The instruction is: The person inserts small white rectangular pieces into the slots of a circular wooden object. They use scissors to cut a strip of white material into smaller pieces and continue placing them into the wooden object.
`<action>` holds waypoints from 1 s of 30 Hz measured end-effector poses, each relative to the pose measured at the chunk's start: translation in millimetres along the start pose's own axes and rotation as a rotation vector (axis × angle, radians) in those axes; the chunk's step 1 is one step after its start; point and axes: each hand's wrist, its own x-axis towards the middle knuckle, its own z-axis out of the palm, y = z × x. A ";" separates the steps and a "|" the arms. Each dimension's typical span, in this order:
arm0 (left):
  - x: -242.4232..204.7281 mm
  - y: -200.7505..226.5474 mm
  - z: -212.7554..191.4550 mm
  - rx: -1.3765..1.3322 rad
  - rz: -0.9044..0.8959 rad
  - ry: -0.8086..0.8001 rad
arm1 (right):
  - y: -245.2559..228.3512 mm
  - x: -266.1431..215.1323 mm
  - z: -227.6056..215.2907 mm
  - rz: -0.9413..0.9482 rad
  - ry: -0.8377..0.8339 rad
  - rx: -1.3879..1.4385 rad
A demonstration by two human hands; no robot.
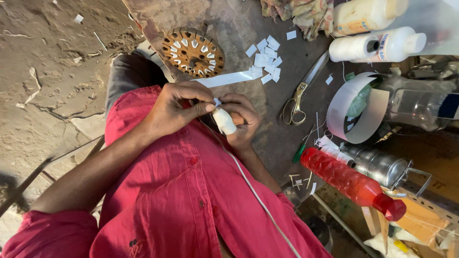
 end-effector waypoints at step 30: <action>59.5 -9.8 -14.2 0.064 0.038 0.232 | 25.1 97.0 45.5 -0.062 0.203 0.011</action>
